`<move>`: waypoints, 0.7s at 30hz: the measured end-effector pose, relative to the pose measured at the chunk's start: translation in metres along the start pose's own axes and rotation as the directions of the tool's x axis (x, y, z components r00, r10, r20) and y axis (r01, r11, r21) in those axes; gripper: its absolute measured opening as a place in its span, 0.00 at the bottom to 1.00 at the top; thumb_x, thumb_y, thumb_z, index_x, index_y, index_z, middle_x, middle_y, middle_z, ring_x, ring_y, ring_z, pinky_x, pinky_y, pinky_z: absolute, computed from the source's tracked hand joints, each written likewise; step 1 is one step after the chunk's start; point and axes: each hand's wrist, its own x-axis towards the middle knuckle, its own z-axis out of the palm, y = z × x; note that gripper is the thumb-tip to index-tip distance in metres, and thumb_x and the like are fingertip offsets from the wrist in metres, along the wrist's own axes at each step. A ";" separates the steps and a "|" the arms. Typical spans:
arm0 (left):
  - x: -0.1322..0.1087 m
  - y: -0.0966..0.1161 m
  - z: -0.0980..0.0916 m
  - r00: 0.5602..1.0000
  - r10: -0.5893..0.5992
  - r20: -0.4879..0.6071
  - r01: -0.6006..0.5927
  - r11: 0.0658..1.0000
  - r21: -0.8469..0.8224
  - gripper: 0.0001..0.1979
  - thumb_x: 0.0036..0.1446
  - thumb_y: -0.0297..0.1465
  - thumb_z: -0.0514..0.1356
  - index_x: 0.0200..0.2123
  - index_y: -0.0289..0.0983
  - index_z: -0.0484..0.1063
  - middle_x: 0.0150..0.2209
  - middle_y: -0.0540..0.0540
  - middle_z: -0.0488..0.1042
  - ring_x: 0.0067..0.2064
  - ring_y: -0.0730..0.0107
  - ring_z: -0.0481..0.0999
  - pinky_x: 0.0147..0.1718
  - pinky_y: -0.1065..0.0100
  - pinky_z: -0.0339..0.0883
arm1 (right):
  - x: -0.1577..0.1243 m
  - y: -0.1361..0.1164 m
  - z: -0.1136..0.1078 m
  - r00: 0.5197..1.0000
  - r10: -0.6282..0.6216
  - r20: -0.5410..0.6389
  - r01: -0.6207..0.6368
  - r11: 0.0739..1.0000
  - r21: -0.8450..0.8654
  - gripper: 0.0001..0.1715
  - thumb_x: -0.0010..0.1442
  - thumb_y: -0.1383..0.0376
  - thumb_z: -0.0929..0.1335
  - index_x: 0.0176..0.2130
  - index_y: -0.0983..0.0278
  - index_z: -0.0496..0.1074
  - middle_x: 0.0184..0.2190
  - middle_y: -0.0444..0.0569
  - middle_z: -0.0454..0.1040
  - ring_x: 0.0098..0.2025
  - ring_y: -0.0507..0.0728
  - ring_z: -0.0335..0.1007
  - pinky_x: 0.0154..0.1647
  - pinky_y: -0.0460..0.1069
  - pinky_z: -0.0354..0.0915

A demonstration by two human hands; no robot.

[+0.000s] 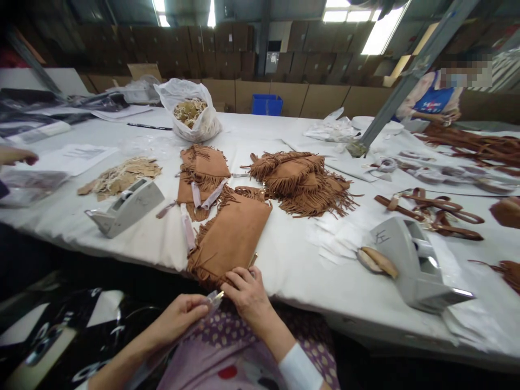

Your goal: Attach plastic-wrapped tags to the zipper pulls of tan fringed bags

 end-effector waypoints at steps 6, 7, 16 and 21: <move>0.025 0.006 0.024 0.991 0.115 -0.069 -0.106 0.988 0.116 0.17 0.58 0.40 0.55 0.24 0.33 0.68 0.21 0.52 0.63 0.25 0.74 0.60 0.26 0.71 0.53 | -0.006 0.000 -0.009 0.999 0.030 -0.033 -0.026 0.992 0.120 0.14 0.65 0.67 0.62 0.49 0.59 0.71 0.47 0.50 0.75 0.52 0.57 0.65 0.56 0.57 0.50; 0.026 0.005 0.026 0.990 0.109 -0.095 -0.102 0.992 0.072 0.18 0.58 0.41 0.55 0.25 0.33 0.69 0.22 0.52 0.64 0.25 0.74 0.60 0.26 0.71 0.53 | -0.010 -0.003 -0.013 0.996 0.070 -0.047 -0.061 0.985 0.163 0.15 0.64 0.66 0.63 0.50 0.60 0.70 0.48 0.52 0.74 0.53 0.58 0.65 0.56 0.57 0.53; 0.033 0.005 0.028 0.968 -0.064 -0.242 -0.026 0.936 -0.351 0.20 0.46 0.41 0.67 0.37 0.31 0.78 0.32 0.42 0.77 0.31 0.69 0.70 0.32 0.71 0.61 | -0.030 -0.048 -0.006 0.540 0.786 0.299 -0.649 0.163 0.743 0.19 0.56 0.53 0.68 0.39 0.65 0.77 0.31 0.50 0.78 0.30 0.56 0.71 0.31 0.47 0.66; 0.036 0.017 0.027 0.985 -0.004 -0.172 -0.043 0.962 -0.270 0.19 0.49 0.43 0.65 0.33 0.32 0.78 0.31 0.43 0.77 0.31 0.67 0.71 0.32 0.70 0.62 | -0.017 -0.054 0.001 0.439 0.731 0.523 -0.557 -0.235 0.797 0.22 0.49 0.50 0.73 0.29 0.67 0.77 0.19 0.44 0.70 0.20 0.48 0.58 0.20 0.43 0.54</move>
